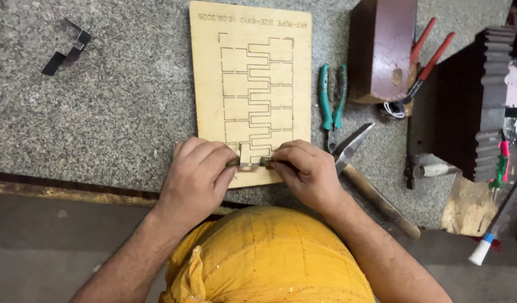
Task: The person repeatedly places small metal pieces into a wooden jig, then hammers them on a metal anvil to shape them. The person continues this cycle of positioning and hammering throughout the clip.
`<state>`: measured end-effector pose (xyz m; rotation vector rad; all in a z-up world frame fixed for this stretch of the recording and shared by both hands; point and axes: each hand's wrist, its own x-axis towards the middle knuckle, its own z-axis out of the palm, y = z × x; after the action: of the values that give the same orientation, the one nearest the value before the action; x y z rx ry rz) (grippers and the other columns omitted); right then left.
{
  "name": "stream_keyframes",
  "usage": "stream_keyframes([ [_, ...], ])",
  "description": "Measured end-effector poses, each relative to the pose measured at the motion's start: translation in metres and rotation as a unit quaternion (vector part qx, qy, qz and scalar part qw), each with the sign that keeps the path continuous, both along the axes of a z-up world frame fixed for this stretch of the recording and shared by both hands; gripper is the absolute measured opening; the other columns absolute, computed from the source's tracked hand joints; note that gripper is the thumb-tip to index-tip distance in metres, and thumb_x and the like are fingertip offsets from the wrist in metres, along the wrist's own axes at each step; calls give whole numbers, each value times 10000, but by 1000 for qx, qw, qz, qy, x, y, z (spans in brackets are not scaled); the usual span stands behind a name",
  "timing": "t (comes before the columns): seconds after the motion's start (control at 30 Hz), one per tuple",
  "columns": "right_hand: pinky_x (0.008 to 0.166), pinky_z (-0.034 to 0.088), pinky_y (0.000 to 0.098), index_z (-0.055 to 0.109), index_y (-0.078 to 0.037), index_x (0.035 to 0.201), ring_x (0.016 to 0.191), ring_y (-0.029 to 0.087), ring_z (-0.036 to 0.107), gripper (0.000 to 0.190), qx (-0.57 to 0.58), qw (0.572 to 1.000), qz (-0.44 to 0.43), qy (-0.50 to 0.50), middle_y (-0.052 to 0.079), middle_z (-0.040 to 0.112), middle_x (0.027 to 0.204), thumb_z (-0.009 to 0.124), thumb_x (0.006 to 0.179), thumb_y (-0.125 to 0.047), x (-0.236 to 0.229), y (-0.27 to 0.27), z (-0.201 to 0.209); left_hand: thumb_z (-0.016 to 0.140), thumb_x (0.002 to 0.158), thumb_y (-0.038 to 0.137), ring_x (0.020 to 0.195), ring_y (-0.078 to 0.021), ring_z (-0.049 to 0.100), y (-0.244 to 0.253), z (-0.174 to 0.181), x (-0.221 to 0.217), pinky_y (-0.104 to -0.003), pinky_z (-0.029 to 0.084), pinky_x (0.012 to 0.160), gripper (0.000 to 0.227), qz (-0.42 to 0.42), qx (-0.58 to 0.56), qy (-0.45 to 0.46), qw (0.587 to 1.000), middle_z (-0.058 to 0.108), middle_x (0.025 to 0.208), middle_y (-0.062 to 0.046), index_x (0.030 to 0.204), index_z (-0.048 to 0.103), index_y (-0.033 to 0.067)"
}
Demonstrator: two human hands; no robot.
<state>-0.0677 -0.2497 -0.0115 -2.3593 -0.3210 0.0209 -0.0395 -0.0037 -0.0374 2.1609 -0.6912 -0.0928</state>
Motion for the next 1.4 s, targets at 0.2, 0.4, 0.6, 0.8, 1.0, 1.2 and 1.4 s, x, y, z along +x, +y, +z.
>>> stream_keyframes([
  [0.2, 752, 601, 329, 734, -46, 971, 886, 254, 748, 183, 7, 998, 56, -18, 109, 733, 993, 822, 813, -16, 11, 4, -3, 853, 742, 120, 1066, -302, 608, 12, -2, 10, -429, 483, 951, 513, -4, -61, 4, 998, 677, 1140, -156, 1192, 653, -24],
  [0.4, 754, 603, 327, 741, -43, 978, 889, 243, 745, 199, 9, 997, 79, -21, 99, 729, 982, 821, 803, 6, 20, 5, 2, 844, 732, 70, 1030, -292, 623, 14, 3, 20, -422, 487, 930, 444, -15, -70, 39, 997, 694, 1103, -115, 1141, 682, 16],
  [0.6, 751, 605, 335, 740, -41, 978, 894, 254, 744, 205, 22, 995, 99, 5, 103, 728, 990, 816, 793, 4, 24, 1, 1, 847, 719, 66, 1003, -275, 625, 14, 1, 24, -411, 486, 917, 417, -24, -82, 49, 995, 697, 1092, -105, 1104, 695, 20],
  [0.8, 743, 606, 333, 739, -44, 967, 895, 252, 745, 190, 28, 994, 105, 26, 98, 729, 995, 809, 796, 0, 27, 1, 3, 854, 709, 80, 986, -270, 627, 14, 3, 26, -408, 485, 905, 411, -28, -78, 54, 995, 699, 1083, -103, 1088, 708, 24],
  [1.0, 743, 609, 332, 747, -46, 961, 898, 249, 745, 187, 25, 993, 113, 31, 95, 726, 985, 803, 790, 3, 28, 0, 1, 856, 732, 93, 992, -248, 628, 15, 0, 26, -407, 484, 910, 411, -38, -72, 49, 995, 699, 1093, -95, 1108, 707, 24],
  [1.2, 737, 616, 320, 750, -48, 953, 897, 233, 752, 181, 19, 993, 111, 35, 88, 729, 984, 807, 788, -2, 29, 1, 0, 867, 712, 115, 1014, -262, 618, 17, -1, 27, -412, 483, 909, 504, -40, -61, 58, 996, 677, 1121, -119, 1165, 673, 8],
  [1.4, 732, 613, 326, 750, -48, 940, 886, 232, 750, 177, 28, 992, 115, 34, 80, 723, 969, 805, 781, 7, 31, 1, 2, 870, 703, 107, 1002, -264, 621, 17, 3, 31, -408, 494, 905, 500, -44, -69, 50, 995, 674, 1122, -108, 1155, 674, 22],
])
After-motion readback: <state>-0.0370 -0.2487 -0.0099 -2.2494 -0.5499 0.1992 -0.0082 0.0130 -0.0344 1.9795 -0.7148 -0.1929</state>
